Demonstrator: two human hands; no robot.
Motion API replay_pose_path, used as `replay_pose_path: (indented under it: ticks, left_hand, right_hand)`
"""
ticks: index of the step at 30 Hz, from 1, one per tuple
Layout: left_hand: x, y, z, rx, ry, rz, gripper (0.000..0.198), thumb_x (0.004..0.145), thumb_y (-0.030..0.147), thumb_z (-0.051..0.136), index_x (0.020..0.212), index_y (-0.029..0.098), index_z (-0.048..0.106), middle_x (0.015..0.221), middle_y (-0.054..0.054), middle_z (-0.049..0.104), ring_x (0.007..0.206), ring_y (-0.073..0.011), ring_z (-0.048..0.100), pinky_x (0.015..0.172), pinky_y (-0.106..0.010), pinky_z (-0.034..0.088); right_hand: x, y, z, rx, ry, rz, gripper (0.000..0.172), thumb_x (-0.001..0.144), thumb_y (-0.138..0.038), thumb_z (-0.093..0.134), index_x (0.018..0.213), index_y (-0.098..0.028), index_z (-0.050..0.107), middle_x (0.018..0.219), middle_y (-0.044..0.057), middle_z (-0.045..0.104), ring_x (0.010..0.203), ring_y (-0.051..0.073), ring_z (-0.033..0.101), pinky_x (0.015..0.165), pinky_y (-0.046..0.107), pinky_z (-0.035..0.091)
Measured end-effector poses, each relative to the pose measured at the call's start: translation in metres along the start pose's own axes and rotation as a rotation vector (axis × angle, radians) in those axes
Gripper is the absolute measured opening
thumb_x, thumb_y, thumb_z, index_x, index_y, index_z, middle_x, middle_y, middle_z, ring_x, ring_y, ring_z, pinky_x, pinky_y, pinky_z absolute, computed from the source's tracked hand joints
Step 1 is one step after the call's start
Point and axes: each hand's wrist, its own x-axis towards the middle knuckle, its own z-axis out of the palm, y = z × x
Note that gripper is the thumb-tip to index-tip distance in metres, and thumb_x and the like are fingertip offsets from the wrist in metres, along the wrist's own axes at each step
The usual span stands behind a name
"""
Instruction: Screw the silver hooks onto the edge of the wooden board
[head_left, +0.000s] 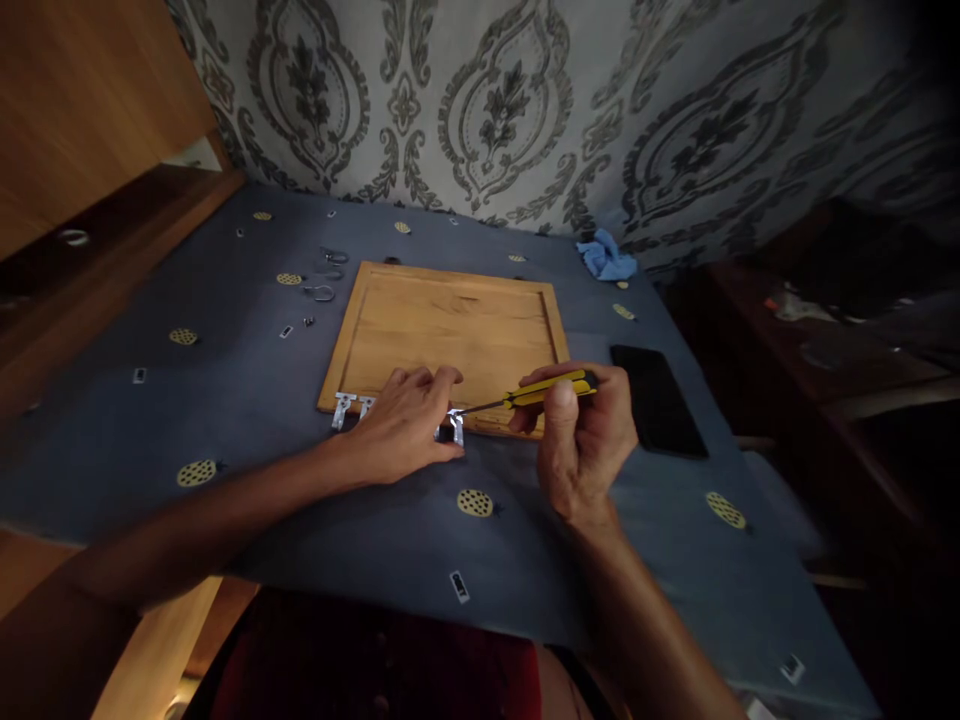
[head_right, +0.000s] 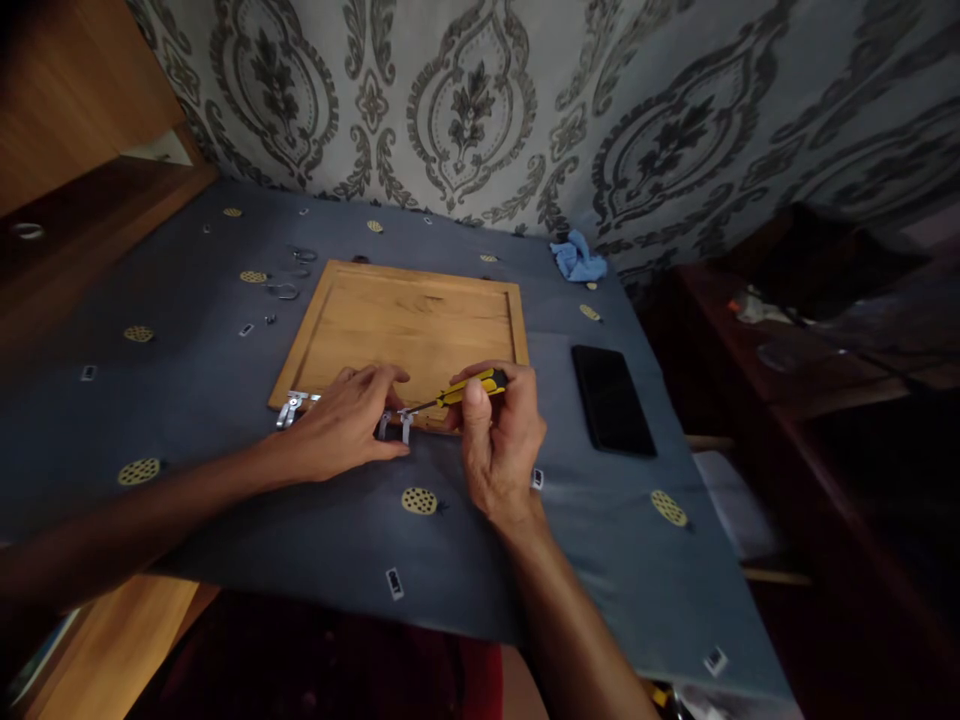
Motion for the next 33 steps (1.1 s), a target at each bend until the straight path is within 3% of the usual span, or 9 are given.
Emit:
replay_pose_path:
  ticks: [11, 20, 29, 33]
  left_hand:
    - [-0.001, -0.002, 0.002, -0.003, 0.023, 0.015, 0.06, 0.08, 0.029, 0.079, 0.126, 0.017, 0.042, 0.113, -0.01, 0.066, 0.114, -0.0318, 0.059, 0.096, -0.046, 0.042]
    - [0.0, -0.002, 0.002, -0.004, 0.019, 0.013, 0.064, 0.078, 0.03, 0.082, 0.127, 0.016, 0.043, 0.114, -0.011, 0.067, 0.117, -0.0323, 0.058, 0.098, -0.046, 0.041]
    - [0.001, -0.003, 0.002, 0.013, 0.013, 0.019, 0.061, 0.08, 0.032, 0.079, 0.127, 0.018, 0.042, 0.114, -0.011, 0.067, 0.116, -0.0333, 0.058, 0.097, -0.047, 0.043]
    - [0.001, -0.002, 0.002, 0.037, 0.009, 0.013, 0.064, 0.078, 0.034, 0.081, 0.126, 0.016, 0.043, 0.117, -0.013, 0.066, 0.117, -0.034, 0.058, 0.097, -0.047, 0.043]
  right_hand:
    - [-0.002, 0.004, -0.002, -0.068, -0.045, 0.022, 0.017, 0.103, -0.044, 0.053, 0.103, -0.027, 0.055, 0.077, -0.001, 0.065, 0.051, 0.015, 0.061, 0.049, 0.031, 0.05]
    - [0.004, 0.001, 0.001, 0.055, -0.063, 0.012, 0.02, 0.1, -0.042, 0.06, 0.102, -0.022, 0.058, 0.074, -0.004, 0.062, 0.049, 0.009, 0.061, 0.046, 0.022, 0.049]
    - [0.036, -0.011, 0.003, 0.164, -0.335, 0.181, 0.036, 0.088, -0.053, 0.072, 0.097, -0.019, 0.064, 0.078, -0.003, 0.061, 0.053, 0.009, 0.062, 0.048, 0.022, 0.052]
    - [0.039, -0.012, 0.008, 0.214, -0.347, 0.189, 0.037, 0.085, -0.053, 0.074, 0.083, -0.019, 0.059, 0.074, -0.004, 0.059, 0.051, 0.009, 0.06, 0.046, 0.022, 0.051]
